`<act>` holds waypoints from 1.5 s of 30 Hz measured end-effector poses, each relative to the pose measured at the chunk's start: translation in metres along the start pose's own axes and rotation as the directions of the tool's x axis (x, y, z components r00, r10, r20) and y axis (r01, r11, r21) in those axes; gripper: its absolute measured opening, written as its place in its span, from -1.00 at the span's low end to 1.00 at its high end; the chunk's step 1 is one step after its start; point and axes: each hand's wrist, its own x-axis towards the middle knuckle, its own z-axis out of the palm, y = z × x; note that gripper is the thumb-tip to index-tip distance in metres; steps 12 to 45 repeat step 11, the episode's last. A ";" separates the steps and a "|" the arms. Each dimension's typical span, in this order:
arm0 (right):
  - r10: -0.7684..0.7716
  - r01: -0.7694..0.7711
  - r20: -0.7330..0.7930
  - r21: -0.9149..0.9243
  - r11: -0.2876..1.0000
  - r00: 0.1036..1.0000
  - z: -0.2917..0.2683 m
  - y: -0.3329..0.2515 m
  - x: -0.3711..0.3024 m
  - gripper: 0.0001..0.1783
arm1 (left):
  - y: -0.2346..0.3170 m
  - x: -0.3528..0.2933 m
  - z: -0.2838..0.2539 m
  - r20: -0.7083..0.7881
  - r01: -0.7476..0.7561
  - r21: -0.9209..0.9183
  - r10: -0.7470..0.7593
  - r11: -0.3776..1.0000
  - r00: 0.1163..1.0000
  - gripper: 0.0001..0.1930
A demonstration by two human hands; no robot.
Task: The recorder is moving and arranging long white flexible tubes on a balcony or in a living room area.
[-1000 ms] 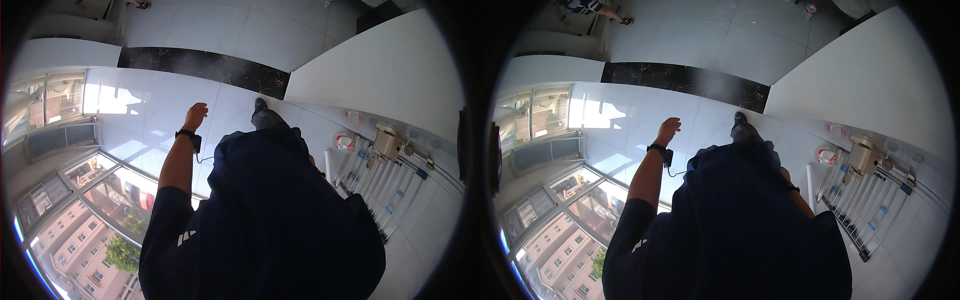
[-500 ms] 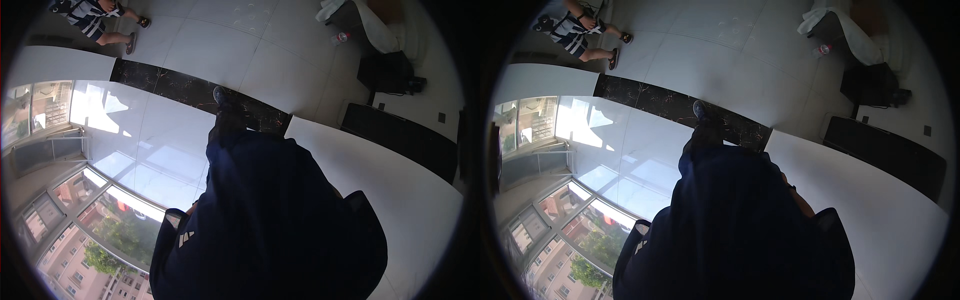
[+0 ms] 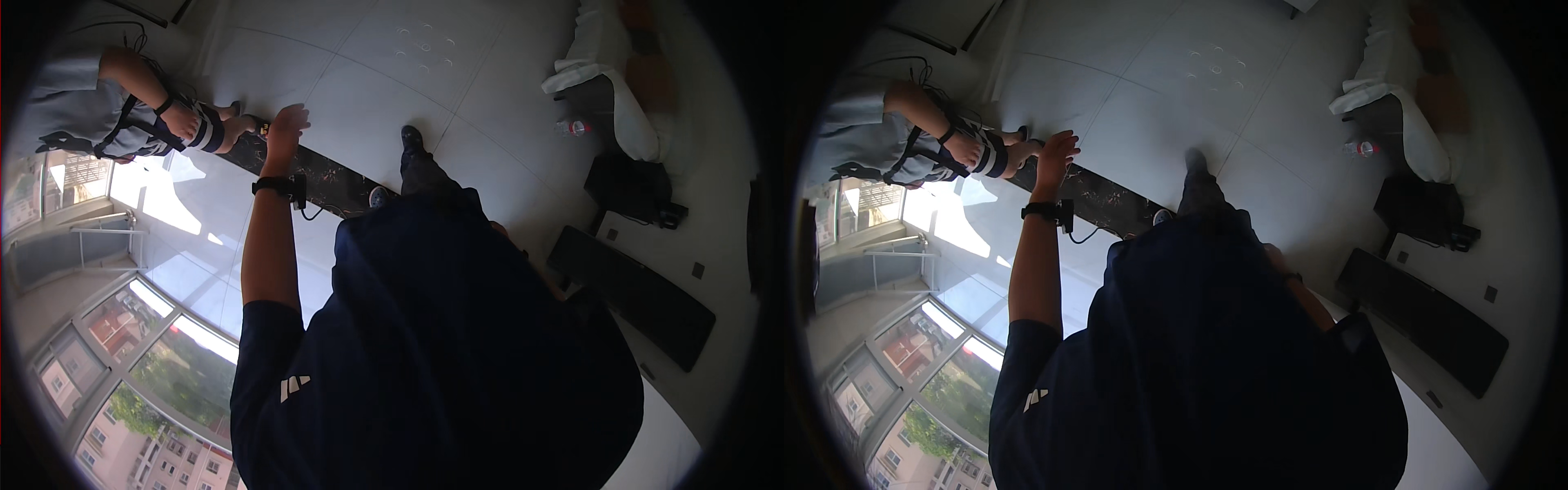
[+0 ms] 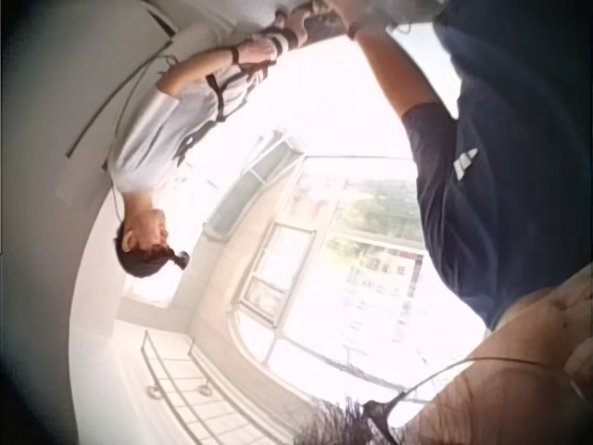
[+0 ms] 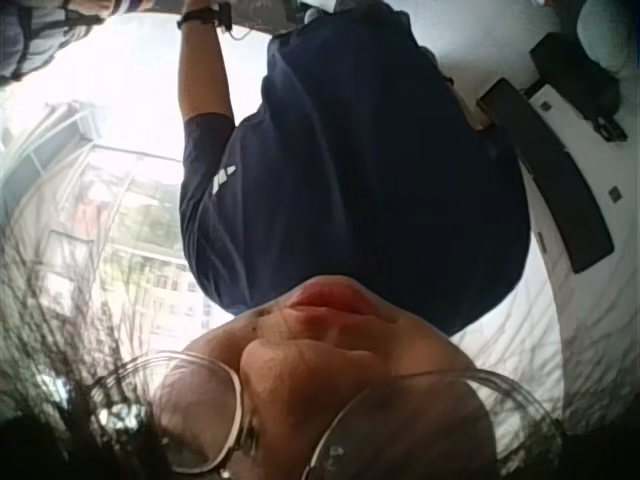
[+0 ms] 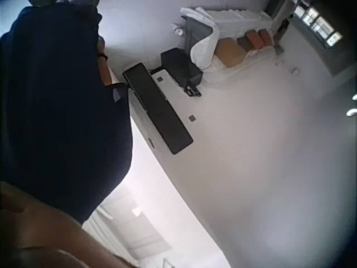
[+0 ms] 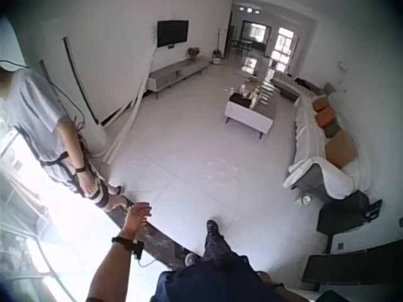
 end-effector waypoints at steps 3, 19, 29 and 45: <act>-0.145 0.147 0.030 -0.067 0.987 0.989 -0.007 -0.006 0.053 -0.61 | 0.058 0.055 0.004 -0.053 -0.100 -0.031 0.098 0.995 0.994 -0.66; -0.285 0.270 -0.196 -0.098 0.958 0.938 -0.091 -0.160 0.124 -0.31 | 0.065 0.257 -0.083 -0.238 0.100 -0.017 -0.101 0.995 0.966 -0.61; -0.285 0.270 -0.196 -0.098 0.958 0.938 -0.091 -0.160 0.124 -0.31 | 0.065 0.257 -0.083 -0.238 0.100 -0.017 -0.101 0.995 0.966 -0.61; -0.285 0.270 -0.196 -0.098 0.958 0.938 -0.091 -0.160 0.124 -0.31 | 0.065 0.257 -0.083 -0.238 0.100 -0.017 -0.101 0.995 0.966 -0.61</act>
